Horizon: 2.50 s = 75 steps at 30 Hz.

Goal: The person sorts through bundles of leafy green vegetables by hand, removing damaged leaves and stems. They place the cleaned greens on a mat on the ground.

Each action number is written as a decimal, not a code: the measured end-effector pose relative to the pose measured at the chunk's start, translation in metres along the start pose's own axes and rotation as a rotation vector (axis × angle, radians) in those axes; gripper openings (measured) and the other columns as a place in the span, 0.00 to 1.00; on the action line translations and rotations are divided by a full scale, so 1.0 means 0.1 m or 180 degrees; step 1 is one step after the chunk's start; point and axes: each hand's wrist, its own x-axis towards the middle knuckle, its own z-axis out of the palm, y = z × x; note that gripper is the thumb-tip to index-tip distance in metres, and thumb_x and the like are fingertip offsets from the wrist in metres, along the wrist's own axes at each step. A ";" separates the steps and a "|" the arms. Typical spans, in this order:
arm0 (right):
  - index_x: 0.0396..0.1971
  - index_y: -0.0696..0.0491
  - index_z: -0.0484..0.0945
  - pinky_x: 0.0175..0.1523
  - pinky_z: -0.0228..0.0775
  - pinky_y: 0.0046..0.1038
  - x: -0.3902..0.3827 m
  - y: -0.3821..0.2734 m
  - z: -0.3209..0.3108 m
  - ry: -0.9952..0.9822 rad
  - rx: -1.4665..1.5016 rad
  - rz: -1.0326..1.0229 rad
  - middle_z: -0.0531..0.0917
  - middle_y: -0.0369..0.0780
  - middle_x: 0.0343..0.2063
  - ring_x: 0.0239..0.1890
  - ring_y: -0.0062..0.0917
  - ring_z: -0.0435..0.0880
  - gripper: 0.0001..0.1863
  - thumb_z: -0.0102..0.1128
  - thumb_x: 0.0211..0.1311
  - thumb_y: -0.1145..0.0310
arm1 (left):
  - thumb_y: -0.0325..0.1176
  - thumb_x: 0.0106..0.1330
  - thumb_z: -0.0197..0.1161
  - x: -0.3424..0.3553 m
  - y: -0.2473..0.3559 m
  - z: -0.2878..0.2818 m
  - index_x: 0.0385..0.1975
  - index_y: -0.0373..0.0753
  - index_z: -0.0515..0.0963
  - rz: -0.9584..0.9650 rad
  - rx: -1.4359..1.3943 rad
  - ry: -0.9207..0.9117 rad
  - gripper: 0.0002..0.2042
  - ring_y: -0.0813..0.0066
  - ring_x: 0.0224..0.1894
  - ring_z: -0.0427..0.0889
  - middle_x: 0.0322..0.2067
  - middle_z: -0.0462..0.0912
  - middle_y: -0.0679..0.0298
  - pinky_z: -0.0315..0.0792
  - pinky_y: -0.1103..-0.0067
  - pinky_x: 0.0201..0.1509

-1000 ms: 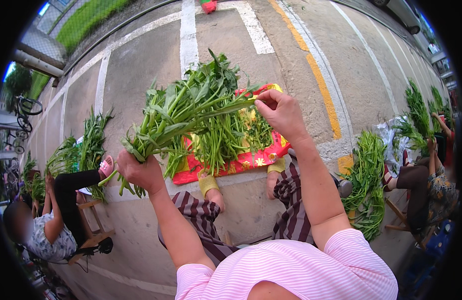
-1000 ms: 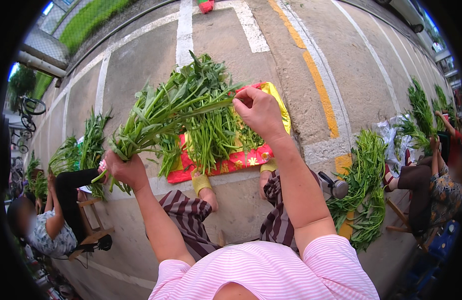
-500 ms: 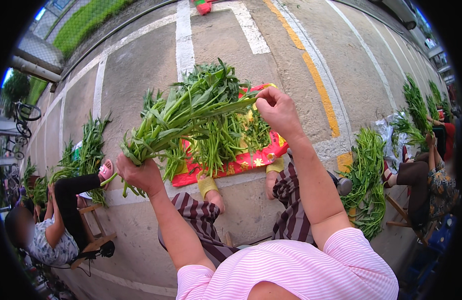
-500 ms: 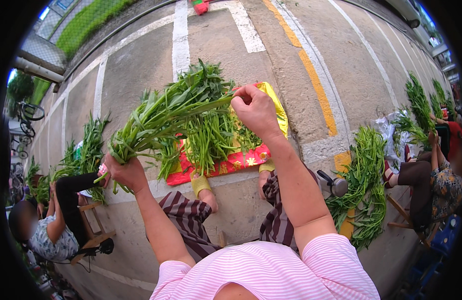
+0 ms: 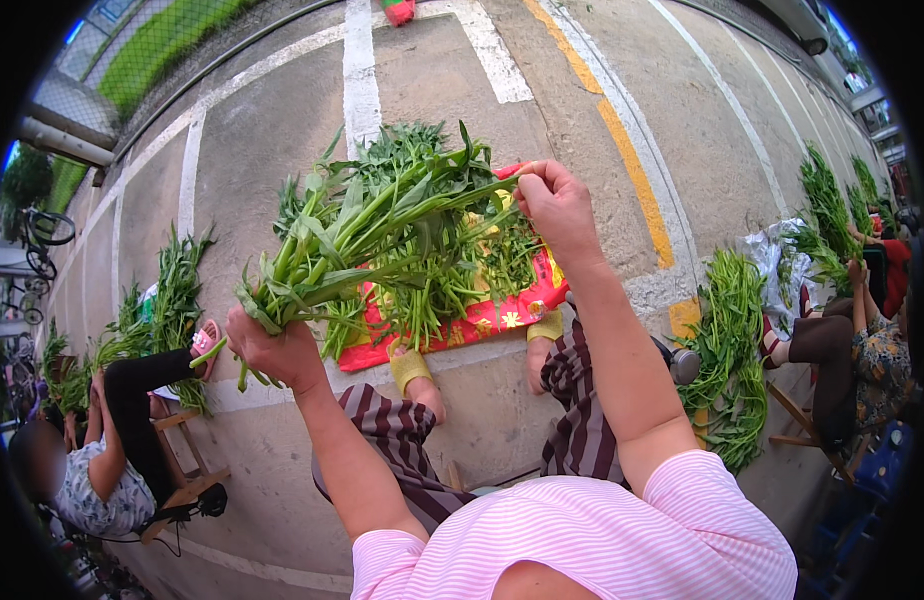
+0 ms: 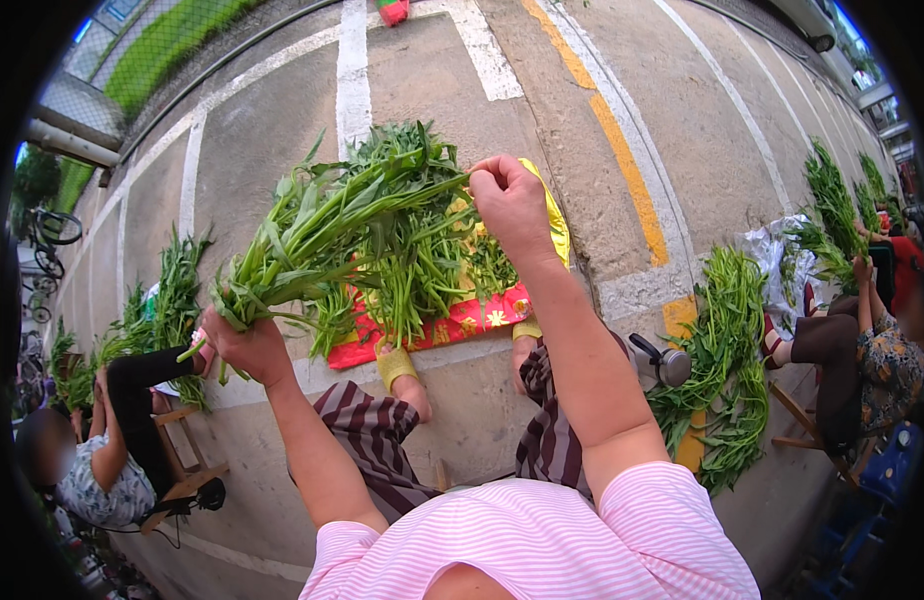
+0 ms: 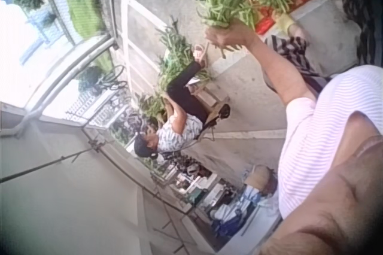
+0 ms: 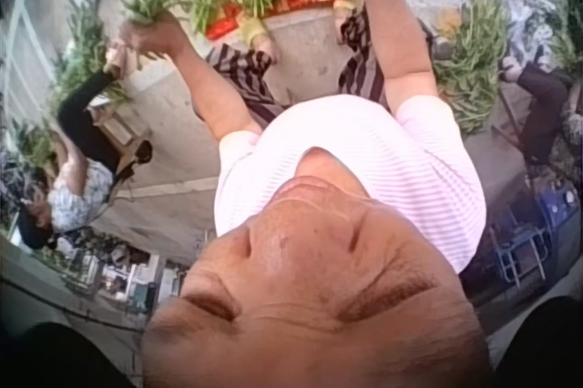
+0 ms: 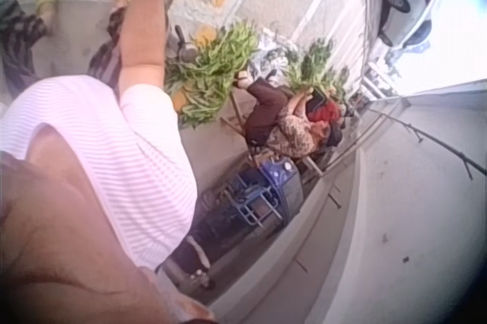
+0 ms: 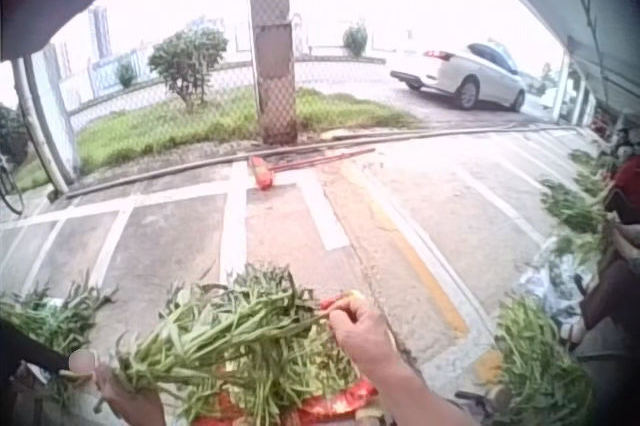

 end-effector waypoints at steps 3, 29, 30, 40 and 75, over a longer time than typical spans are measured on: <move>0.30 0.55 0.79 0.35 0.74 0.29 -0.06 -0.01 0.04 0.0364 -0.1733 -0.1218 0.82 0.40 0.24 0.25 0.25 0.81 0.05 0.58 0.59 0.70 | 0.35 0.60 0.67 0.00 -0.01 0.01 0.30 0.37 0.73 0.0045 0.0055 0.0082 0.11 0.51 0.35 0.75 0.27 0.73 0.57 0.66 0.62 0.43; 0.35 0.60 0.83 0.34 0.73 0.18 0.11 0.13 -0.12 0.0045 -0.0339 -0.0157 0.84 0.33 0.24 0.26 0.12 0.81 0.11 0.60 0.68 0.66 | 0.34 0.59 0.68 -0.04 -0.09 -0.01 0.34 0.36 0.76 -0.0113 0.0146 -0.0060 0.10 0.50 0.38 0.77 0.31 0.78 0.56 0.69 0.63 0.48; 0.35 0.59 0.83 0.34 0.74 0.19 0.12 0.12 -0.14 0.0024 -0.0303 -0.0062 0.85 0.34 0.25 0.25 0.13 0.81 0.12 0.60 0.68 0.65 | 0.35 0.59 0.68 -0.03 -0.09 -0.01 0.33 0.37 0.76 -0.0118 0.0153 -0.0018 0.10 0.51 0.37 0.77 0.29 0.77 0.58 0.69 0.62 0.50; 0.45 0.50 0.82 0.49 0.76 0.38 0.11 0.13 -0.34 0.0141 -0.3084 -0.0091 0.88 0.40 0.37 0.41 0.38 0.86 0.14 0.60 0.62 0.61 | 0.35 0.56 0.71 0.00 -0.14 -0.02 0.33 0.39 0.76 0.0281 0.0444 0.0086 0.12 0.54 0.38 0.78 0.30 0.78 0.60 0.68 0.62 0.48; 0.48 0.53 0.83 0.34 0.69 0.17 -0.21 0.12 0.39 -0.1002 0.0007 0.1157 0.85 0.30 0.35 0.32 0.12 0.80 0.19 0.70 0.61 0.58 | 0.40 0.56 0.73 0.01 0.01 -0.11 0.38 0.41 0.78 0.0452 -0.0073 0.0145 0.16 0.60 0.43 0.81 0.36 0.81 0.64 0.69 0.61 0.60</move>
